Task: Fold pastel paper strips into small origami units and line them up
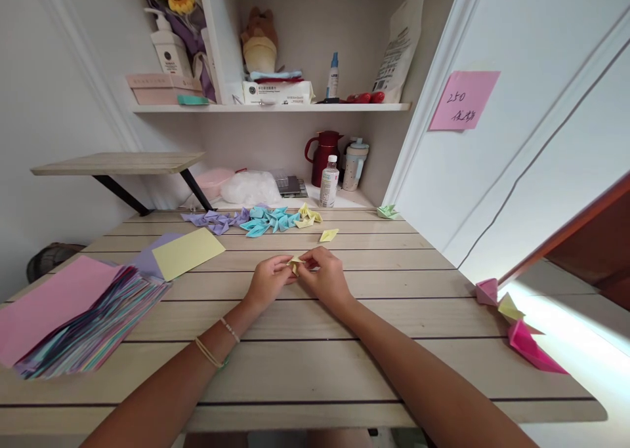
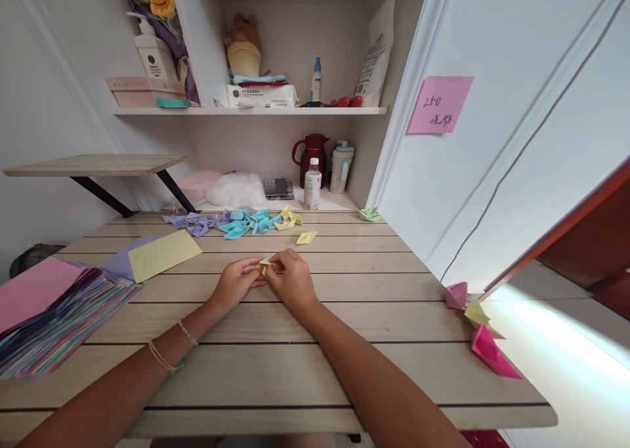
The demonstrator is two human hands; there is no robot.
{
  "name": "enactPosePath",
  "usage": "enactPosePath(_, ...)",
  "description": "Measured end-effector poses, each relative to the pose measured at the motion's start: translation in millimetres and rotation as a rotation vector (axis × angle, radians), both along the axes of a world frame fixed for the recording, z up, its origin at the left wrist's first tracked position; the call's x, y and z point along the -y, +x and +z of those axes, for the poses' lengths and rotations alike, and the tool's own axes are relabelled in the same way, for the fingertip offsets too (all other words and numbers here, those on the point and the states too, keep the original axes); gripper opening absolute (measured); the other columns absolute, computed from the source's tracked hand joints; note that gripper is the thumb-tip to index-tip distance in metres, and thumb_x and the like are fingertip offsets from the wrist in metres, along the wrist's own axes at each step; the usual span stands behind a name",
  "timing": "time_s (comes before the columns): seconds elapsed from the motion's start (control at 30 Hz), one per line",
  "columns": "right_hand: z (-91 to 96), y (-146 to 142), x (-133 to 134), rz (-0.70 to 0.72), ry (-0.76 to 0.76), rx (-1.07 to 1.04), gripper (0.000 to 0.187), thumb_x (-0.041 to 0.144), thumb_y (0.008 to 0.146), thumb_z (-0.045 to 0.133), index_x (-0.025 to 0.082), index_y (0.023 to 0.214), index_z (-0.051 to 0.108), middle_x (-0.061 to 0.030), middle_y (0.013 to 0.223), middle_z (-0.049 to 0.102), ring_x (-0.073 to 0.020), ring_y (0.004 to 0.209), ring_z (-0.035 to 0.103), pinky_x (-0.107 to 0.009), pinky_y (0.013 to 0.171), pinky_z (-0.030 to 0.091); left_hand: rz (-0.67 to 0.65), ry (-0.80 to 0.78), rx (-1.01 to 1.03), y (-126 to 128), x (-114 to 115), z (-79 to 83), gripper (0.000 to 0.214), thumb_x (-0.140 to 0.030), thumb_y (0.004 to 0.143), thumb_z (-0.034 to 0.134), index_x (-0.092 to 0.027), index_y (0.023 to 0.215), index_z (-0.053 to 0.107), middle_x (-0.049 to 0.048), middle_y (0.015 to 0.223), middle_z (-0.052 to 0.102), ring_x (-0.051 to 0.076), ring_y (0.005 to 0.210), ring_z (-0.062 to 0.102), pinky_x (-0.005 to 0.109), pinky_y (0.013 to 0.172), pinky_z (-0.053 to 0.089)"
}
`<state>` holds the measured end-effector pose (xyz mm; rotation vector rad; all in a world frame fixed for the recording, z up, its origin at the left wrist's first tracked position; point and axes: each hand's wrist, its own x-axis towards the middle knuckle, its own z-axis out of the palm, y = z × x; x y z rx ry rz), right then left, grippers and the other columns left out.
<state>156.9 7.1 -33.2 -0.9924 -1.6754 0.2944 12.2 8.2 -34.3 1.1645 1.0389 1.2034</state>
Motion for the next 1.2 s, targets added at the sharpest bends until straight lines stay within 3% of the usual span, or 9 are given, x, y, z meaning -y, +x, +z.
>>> enactPosePath(0.23,-2.3,-5.2,0.2,0.08,-0.12,-0.157,0.012,0.018,0.069,0.057,0.018,0.08,0.062,-0.0025,0.074,0.062,-0.0138,0.062,0.059,-0.026,0.06,0.05,0.084,-0.036,0.092,1.9,1.4,2.3,0.038,-0.022,0.061,0.071,-0.009,0.097,0.067,0.0095,0.087,0.07,0.02,0.076,0.067,0.033,0.074,0.055)
enactPosePath(0.5,-4.6,-3.1,-4.7,0.16,-0.24,-0.366,0.016,0.029,0.069,0.062,0.021,0.081,0.07,-0.006,0.087,0.065,-0.0165,0.071,0.061,-0.03,0.065,0.051,0.144,0.096,0.048,0.4,0.2,1.6,0.036,-0.027,0.06,0.072,-0.011,0.092,0.069,0.0077,0.078,0.071,0.017,0.066,0.066,0.033,0.07,0.057)
enactPosePath(0.7,-0.9,-2.6,-2.7,0.344,-0.4,-0.493,0.023,0.03,0.062,0.07,0.02,0.083,0.069,-0.0069,0.105,0.063,-0.0189,0.083,0.062,-0.033,0.078,0.05,0.193,0.173,0.0,-2.6,-1.0,1.0,0.023,-0.023,0.063,0.067,-0.012,0.083,0.071,0.0069,0.079,0.071,0.017,0.066,0.066,0.032,0.068,0.057)
enactPosePath(0.8,0.4,-2.8,-2.4,0.443,-0.546,-0.553,0.027,0.033,0.062,0.071,0.019,0.084,0.065,-0.0065,0.094,0.067,-0.0187,0.079,0.064,-0.033,0.076,0.05,0.186,0.213,-0.073,-2.9,0.6,0.9,0.019,-0.022,0.064,0.065,-0.014,0.08,0.071,0.0059,0.078,0.071,0.018,0.067,0.067,0.033,0.069,0.056)
enactPosePath(0.93,-1.4,-1.1,-4.4,0.445,-0.616,-0.661,0.038,0.029,0.053,0.078,0.019,0.082,0.056,-0.0017,0.075,0.068,-0.0167,0.07,0.064,-0.031,0.07,0.051,0.102,0.253,-0.159,-1.0,4.8,1.1,0.02,-0.025,0.067,0.063,-0.014,0.082,0.071,0.0066,0.081,0.071,0.019,0.072,0.067,0.032,0.071,0.055)
enactPosePath(1.07,-2.3,0.7,-5.7,0.439,-0.646,-0.716,0.053,0.028,0.046,0.08,0.02,0.089,0.05,-0.0011,0.075,0.068,-0.0172,0.069,0.065,-0.031,0.067,0.051,0.03,0.23,-0.06,-0.1,6.4,4.0,0.023,-0.027,0.067,0.064,-0.012,0.085,0.066,0.0066,0.077,0.07,0.019,0.074,0.066,0.033,0.071,0.055)
enactPosePath(1.2,-0.7,-0.1,-4.3,0.404,-0.627,-0.662,0.052,0.03,0.046,0.08,0.019,0.087,0.05,-0.001,0.069,0.068,-0.018,0.063,0.065,-0.031,0.063,0.052,0.017,0.164,0.008,-0.3,4.4,5.1,0.034,-0.027,0.063,0.07,-0.013,0.093,0.061,0.0034,0.069,0.068,0.016,0.065,0.065,0.032,0.067,0.055)
